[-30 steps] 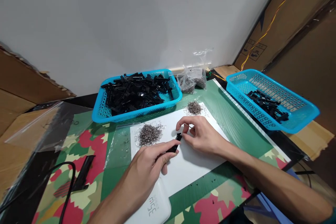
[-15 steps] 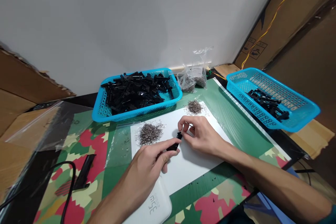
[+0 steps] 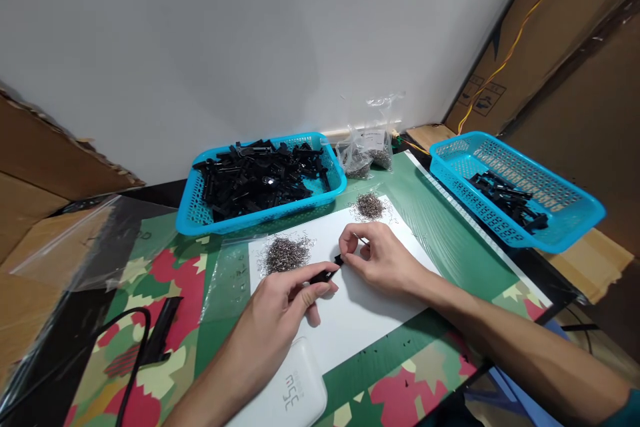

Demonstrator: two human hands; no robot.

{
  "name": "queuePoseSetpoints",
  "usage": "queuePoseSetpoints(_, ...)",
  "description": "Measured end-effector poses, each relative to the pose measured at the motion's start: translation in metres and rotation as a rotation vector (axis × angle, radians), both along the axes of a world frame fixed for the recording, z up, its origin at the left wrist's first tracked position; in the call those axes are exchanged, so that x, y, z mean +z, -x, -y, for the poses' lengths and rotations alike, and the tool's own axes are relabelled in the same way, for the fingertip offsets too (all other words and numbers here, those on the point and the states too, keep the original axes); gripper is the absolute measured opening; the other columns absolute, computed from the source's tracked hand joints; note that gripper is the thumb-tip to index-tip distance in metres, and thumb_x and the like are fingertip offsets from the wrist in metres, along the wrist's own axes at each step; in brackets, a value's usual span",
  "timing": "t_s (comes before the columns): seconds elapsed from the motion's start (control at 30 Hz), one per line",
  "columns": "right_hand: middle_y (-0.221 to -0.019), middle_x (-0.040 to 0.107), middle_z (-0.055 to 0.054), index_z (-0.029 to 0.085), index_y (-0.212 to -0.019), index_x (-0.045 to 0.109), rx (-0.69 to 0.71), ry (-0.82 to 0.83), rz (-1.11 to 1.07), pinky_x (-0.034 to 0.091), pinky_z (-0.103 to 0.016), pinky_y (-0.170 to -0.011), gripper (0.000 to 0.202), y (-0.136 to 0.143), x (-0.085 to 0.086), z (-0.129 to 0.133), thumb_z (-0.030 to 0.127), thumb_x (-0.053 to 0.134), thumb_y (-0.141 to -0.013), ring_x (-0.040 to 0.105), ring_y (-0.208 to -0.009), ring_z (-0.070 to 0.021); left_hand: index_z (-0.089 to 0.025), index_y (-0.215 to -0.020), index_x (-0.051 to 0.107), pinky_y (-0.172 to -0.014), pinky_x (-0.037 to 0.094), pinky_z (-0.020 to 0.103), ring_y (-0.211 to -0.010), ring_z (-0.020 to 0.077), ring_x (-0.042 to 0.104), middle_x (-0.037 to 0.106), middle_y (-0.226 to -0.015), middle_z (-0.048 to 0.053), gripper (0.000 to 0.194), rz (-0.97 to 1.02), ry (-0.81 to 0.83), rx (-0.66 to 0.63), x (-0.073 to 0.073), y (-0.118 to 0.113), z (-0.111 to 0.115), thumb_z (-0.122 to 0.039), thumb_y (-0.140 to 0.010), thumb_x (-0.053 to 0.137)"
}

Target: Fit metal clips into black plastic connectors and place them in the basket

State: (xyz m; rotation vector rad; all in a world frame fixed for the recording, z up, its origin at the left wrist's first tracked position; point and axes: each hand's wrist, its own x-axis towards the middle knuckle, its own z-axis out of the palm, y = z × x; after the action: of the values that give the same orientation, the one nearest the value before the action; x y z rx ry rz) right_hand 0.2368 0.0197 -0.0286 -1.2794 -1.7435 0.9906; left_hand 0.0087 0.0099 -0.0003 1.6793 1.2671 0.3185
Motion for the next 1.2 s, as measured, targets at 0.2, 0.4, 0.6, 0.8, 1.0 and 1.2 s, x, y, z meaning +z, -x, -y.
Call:
queuePoseSetpoints(0.2, -0.087, 0.076, 0.002, 0.02, -0.085, 0.073, 0.105, 0.017, 0.092, 0.043, -0.024, -0.069, 0.018, -0.016, 0.007, -0.004, 0.003, 0.067, -0.085, 0.067, -0.082, -0.0145, -0.026, -0.14, 0.073, -0.073, 0.047, 0.032, -0.085, 0.0243, 0.072, 0.075, -0.071, 0.001, 0.047, -0.003, -0.016, -0.004, -0.002, 0.001, 0.002, -0.051, -0.105, 0.053)
queuePoseSetpoints(0.4, -0.09, 0.077, 0.002, 0.02, -0.088, 0.075, 0.116, 0.015, 0.12, 0.043, -0.025, -0.069, 0.017, -0.021, 0.012, -0.005, 0.006, 0.067, -0.087, 0.067, -0.082, -0.0142, -0.025, -0.142, 0.072, -0.071, 0.047, 0.032, -0.08, 0.0231, 0.071, 0.077, -0.075, 0.002, 0.048, 0.0, -0.001, 0.012, -0.003, 0.001, 0.002, -0.051, -0.105, 0.055)
queuePoseSetpoints(0.6, -0.086, 0.075, -0.001, 0.019, -0.089, 0.075, -0.113, -0.043, 0.125, 0.042, -0.029, -0.07, 0.019, -0.023, 0.016, -0.007, 0.01, 0.06, -0.096, 0.063, -0.075, -0.015, -0.03, -0.139, 0.073, -0.071, 0.051, 0.03, -0.08, 0.0192, 0.067, 0.077, -0.101, 0.004, 0.043, 0.025, -0.053, -0.011, 0.003, -0.002, 0.003, -0.049, -0.105, 0.056)
queuePoseSetpoints(0.8, -0.11, 0.07, -0.005, 0.022, -0.108, 0.075, -0.061, -0.151, -0.006, 0.046, -0.033, -0.088, 0.027, -0.024, 0.016, -0.004, 0.024, 0.048, -0.112, 0.065, -0.101, -0.0197, -0.034, -0.128, 0.079, -0.076, 0.056, 0.027, -0.107, 0.0219, 0.07, 0.068, -0.127, 0.004, 0.033, 0.03, -0.226, -0.042, 0.001, -0.003, -0.002, -0.044, -0.105, 0.058)
queuePoseSetpoints(1.0, -0.116, 0.064, -0.006, 0.027, -0.117, 0.078, -0.036, -0.157, -0.035, 0.047, -0.035, -0.097, 0.026, -0.023, 0.013, -0.004, 0.03, 0.052, -0.112, 0.064, -0.11, -0.0214, -0.03, -0.118, 0.081, -0.082, 0.057, 0.027, -0.107, 0.0215, 0.071, 0.072, -0.122, 0.004, 0.025, 0.053, -0.305, -0.07, -0.002, -0.003, -0.003, -0.034, -0.103, 0.061)
queuePoseSetpoints(1.2, -0.113, 0.069, -0.007, 0.027, -0.117, 0.081, -0.087, -0.134, -0.061, 0.05, -0.035, -0.092, 0.026, -0.023, 0.011, -0.006, 0.032, 0.056, -0.11, 0.066, -0.105, -0.0214, -0.025, -0.115, 0.08, -0.076, 0.058, 0.026, -0.098, 0.0201, 0.073, 0.076, -0.116, 0.004, 0.021, 0.059, -0.337, -0.057, -0.002, -0.003, -0.001, -0.031, -0.102, 0.064)
